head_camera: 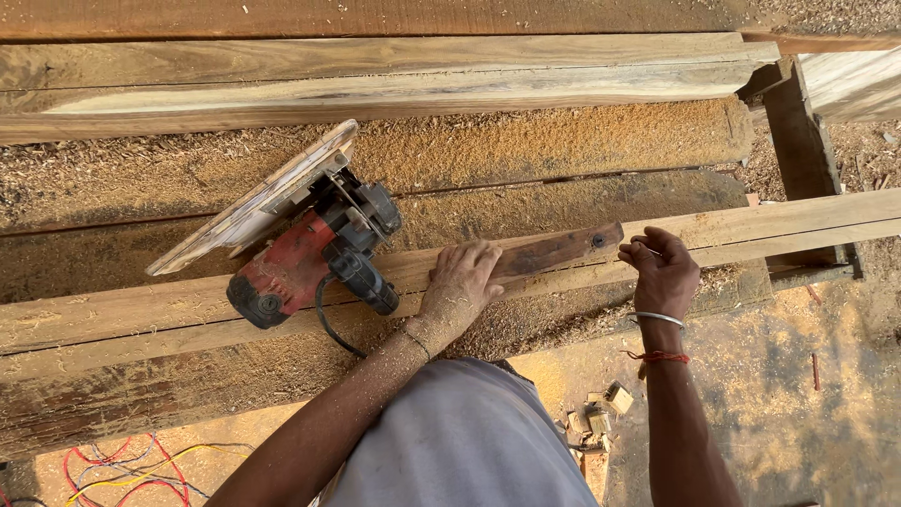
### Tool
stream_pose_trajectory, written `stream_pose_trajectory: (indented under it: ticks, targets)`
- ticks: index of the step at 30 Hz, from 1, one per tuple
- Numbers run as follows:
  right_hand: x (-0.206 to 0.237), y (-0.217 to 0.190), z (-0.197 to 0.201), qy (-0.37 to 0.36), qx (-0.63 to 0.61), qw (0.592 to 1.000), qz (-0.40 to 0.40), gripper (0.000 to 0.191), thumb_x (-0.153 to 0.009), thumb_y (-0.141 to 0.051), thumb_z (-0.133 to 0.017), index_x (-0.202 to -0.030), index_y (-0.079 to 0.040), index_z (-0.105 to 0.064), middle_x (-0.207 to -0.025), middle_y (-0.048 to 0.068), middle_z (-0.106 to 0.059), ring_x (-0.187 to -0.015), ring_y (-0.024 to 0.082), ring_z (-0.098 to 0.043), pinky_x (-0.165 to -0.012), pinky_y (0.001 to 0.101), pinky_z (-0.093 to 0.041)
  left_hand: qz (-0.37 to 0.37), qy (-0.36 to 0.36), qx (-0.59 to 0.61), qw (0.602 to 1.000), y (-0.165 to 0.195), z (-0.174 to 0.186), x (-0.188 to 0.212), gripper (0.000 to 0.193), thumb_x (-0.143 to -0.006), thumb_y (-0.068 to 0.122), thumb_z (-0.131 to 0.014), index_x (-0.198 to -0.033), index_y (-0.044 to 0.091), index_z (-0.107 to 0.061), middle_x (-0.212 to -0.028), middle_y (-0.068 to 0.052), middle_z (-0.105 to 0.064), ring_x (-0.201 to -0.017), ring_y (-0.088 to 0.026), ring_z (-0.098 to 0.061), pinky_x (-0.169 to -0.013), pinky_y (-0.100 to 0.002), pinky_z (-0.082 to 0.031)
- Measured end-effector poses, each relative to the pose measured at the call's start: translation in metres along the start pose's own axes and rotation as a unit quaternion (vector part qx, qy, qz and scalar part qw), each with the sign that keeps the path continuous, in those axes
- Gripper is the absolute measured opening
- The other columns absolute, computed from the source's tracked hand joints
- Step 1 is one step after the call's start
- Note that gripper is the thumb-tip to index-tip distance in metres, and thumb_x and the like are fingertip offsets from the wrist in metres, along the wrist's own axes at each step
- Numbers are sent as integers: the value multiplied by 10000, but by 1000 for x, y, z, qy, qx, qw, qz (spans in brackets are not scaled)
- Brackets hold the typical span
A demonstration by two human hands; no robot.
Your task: The person tightens a bolt on a wooden guide fixed to a circular saw base, repositions the saw, and cuts a wooden plank with it. They then re-seat the wooden guide on the saw and measure the cut piece with a folding ruler.
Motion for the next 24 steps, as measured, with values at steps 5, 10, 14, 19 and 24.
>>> stream_pose_trajectory:
  ticks: [5, 10, 14, 19, 24]
  targets:
    - [-12, 27, -11, -42, 79, 995, 42, 173, -1006, 24, -641, -1153, 87, -706, -1103, 201, -712, -898, 232, -775, -777, 299, -652, -41, 27, -2, 999, -12, -4, 11, 588, -939, 316, -706, -1434, 48, -536, -1427, -131, -526, -1384, -302, -442, -1200, -504, -303]
    - [-17, 39, -25, -50, 122, 990, 47, 143, -964, -34, -724, -1094, -28, -784, -1001, 131, -778, -818, 186, -757, -723, 295, -652, -35, 18, 10, 999, -11, -2, 13, 561, -946, 324, -695, -1420, 61, -553, -1434, -119, -525, -1384, -299, -440, -1186, -486, -317]
    - [-20, 42, -32, -58, 165, 982, 71, 107, -952, -81, -744, -1046, -71, -793, -978, 108, -787, -818, 175, -760, -708, 291, -649, -31, 18, -7, 999, -9, -3, 12, 569, -939, 347, -681, -1420, 71, -556, -1439, -121, -518, -1383, -298, -428, -1184, -489, -309]
    - [-24, 43, -27, -104, 279, 941, 159, 145, -1032, -59, -659, -1064, -98, -795, -1045, 140, -769, -840, 191, -760, -669, 294, -660, -29, 28, 0, 999, -9, -4, 13, 563, -949, 349, -678, -1426, 74, -557, -1437, -118, -521, -1381, -298, -431, -1195, -491, -309]
    - [-29, 37, -22, -166, 335, 890, 260, 136, -1010, -39, -646, -1034, -69, -776, -1045, 160, -746, -827, 230, -749, -666, 303, -653, -26, 27, 13, 999, -9, -5, 12, 563, -938, 336, -689, -1418, 72, -561, -1443, -118, -524, -1383, -300, -432, -1189, -488, -316]
Point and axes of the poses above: each hand's wrist, its own x-axis away from the middle knuckle, its own z-axis out of the back of the hand, y = z × x, the point moved 2 cm from there along -x, towards the middle knuckle
